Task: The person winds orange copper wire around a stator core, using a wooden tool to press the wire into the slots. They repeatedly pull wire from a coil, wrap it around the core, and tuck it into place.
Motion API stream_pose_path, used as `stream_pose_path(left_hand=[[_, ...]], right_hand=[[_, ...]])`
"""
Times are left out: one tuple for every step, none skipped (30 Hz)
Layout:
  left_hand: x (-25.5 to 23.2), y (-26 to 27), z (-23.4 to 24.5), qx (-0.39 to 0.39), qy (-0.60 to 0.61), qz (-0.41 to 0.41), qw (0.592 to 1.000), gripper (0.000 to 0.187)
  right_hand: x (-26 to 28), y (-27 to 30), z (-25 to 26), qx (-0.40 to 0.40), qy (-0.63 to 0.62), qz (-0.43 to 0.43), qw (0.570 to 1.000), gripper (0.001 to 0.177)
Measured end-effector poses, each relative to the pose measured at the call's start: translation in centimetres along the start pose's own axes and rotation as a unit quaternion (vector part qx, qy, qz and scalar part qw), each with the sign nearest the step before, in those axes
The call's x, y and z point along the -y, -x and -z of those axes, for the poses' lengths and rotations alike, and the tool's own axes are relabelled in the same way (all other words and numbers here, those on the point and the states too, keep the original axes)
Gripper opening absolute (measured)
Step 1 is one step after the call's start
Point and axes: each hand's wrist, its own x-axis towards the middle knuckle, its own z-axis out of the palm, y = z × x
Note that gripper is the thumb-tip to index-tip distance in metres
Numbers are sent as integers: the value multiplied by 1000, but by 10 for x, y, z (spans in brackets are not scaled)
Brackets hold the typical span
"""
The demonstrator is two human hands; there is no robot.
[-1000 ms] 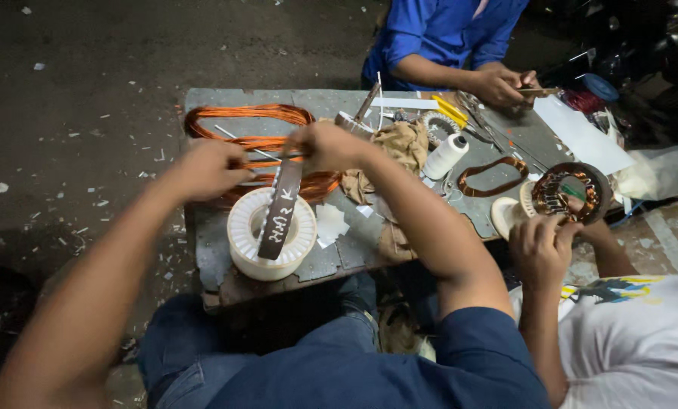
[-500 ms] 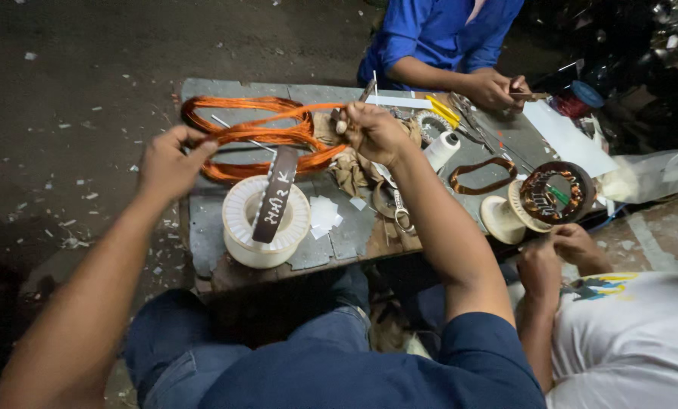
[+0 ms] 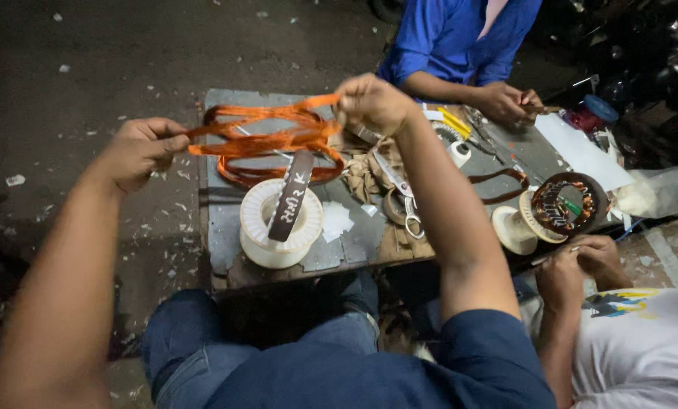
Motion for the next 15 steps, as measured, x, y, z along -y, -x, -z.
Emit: stream_pose_path(left_hand=[[2, 5, 2, 7, 57, -5, 998, 17], [2, 10, 3, -9, 58, -20, 998, 17], [1, 16, 4, -25, 59, -35, 997, 16], [0, 22, 5, -42, 61, -50, 996, 16], [0, 28, 6, -69, 74, -81, 992, 18], [0, 33, 9, -95, 86, -113, 985, 21], [2, 38, 14, -121, 98, -145, 977, 24], [4, 47, 26, -151, 39, -128, 979, 27], [8, 62, 44, -180, -19, -109, 977, 32], [18, 77, 61, -208, -77, -88, 971, 36], [29, 91, 81, -215, -114, -57, 968, 31], [40, 113, 106, -220, -150, -24, 964, 27], [53, 133, 128, -210, -119, -31, 970, 24], [67, 151, 147, -199, -88, -38, 975, 24], [82, 173, 163, -224, -89, -14, 970, 25]], right_hand=[[11, -3, -10, 6, 7, 13, 1000, 17], [26, -8, -20, -9, 4, 5, 1000, 18], [42, -14, -31, -23, 0, -3, 1000, 20], [57, -22, -44, -36, -2, -11, 999, 23], [72, -28, -57, -49, 4, -11, 999, 24], [86, -35, -70, -61, 11, -11, 998, 25], [97, -40, -84, -73, 19, -10, 997, 26], [107, -44, -96, -84, 44, -2, 995, 27], [115, -48, -107, -94, 70, 6, 993, 28], [121, -50, -116, -105, 95, 14, 990, 29], [127, -52, -122, -114, 128, 32, 985, 27], [130, -53, -127, -122, 159, 48, 978, 25], [134, -52, -129, -129, 191, 65, 971, 23], [135, -51, -128, -124, 208, 61, 968, 25], [136, -48, -126, -119, 225, 57, 965, 27]])
